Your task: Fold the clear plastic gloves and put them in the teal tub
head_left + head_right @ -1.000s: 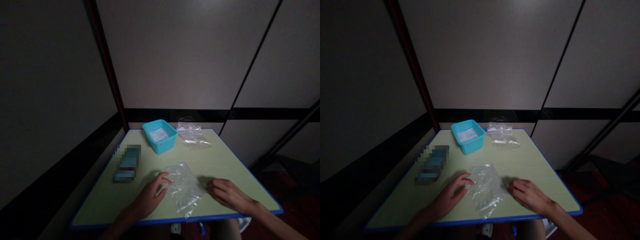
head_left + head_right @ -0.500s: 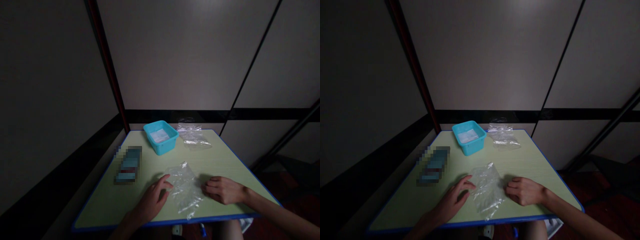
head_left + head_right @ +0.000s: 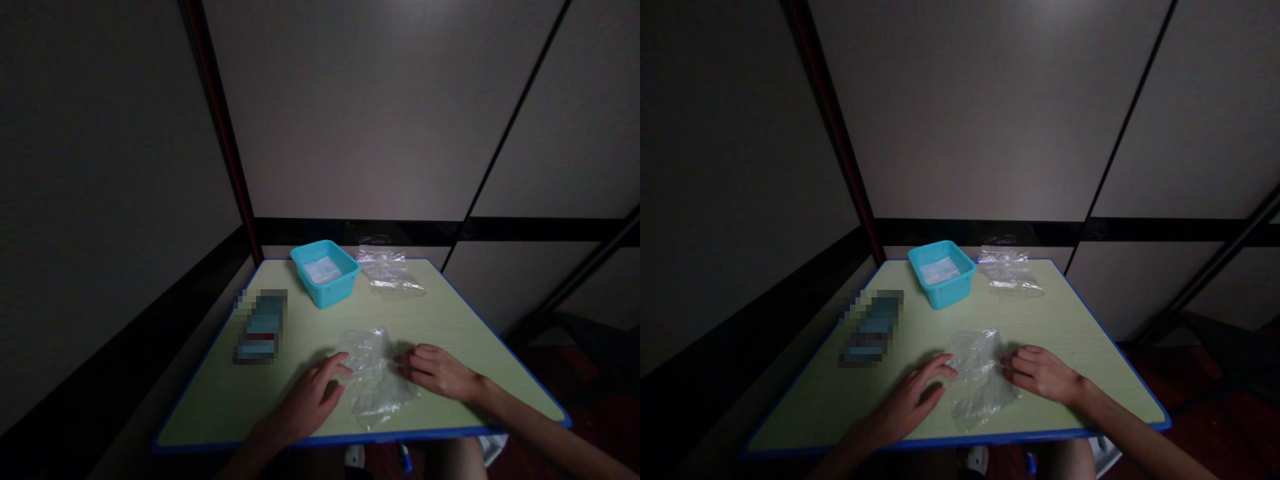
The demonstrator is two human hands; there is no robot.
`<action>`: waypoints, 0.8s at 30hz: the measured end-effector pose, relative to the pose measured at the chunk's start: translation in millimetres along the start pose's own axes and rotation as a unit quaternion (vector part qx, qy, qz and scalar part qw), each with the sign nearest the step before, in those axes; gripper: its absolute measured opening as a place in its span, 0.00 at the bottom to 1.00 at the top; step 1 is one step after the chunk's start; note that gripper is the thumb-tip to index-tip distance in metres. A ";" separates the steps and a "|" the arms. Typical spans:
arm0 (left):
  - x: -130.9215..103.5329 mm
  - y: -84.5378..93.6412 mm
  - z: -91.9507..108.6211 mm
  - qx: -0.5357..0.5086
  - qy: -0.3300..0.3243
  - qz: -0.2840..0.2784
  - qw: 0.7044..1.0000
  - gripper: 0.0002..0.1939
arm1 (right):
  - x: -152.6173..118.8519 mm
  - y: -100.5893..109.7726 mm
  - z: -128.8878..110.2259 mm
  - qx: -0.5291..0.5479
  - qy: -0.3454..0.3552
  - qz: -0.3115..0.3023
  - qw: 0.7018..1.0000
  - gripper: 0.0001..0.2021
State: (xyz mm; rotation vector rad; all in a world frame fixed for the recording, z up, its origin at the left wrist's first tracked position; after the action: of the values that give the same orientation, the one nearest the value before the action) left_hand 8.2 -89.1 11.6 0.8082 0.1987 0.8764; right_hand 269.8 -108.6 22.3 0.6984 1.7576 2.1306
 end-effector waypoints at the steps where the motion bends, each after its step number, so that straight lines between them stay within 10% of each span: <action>1: 0.1 0.1 0.1 0.001 0.002 0.006 1.000 0.23 | 2.0 -0.7 1.6 0.012 -0.007 0.006 1.000 0.14; 12: 4.9 -4.3 -9.6 -0.097 0.046 0.066 0.992 0.21 | 5.9 -8.8 6.5 0.265 -0.119 0.062 0.955 0.13; 24: 33.5 -12.4 -19.9 -0.205 0.161 0.139 0.955 0.20 | 27.5 -40.1 17.5 0.452 -0.453 0.171 0.749 0.11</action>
State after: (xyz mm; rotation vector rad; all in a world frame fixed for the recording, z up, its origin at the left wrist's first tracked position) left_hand 27.9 -57.7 -5.6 0.3023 0.1818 1.2665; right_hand 252.9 -71.4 -9.3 1.9736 1.9661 0.5568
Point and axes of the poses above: each hand's wrist, its own x-axis towards the middle knuckle, its own y-axis out of the back of the hand, z = x × y, the point moved 2 cm from there along x, towards the middle knuckle
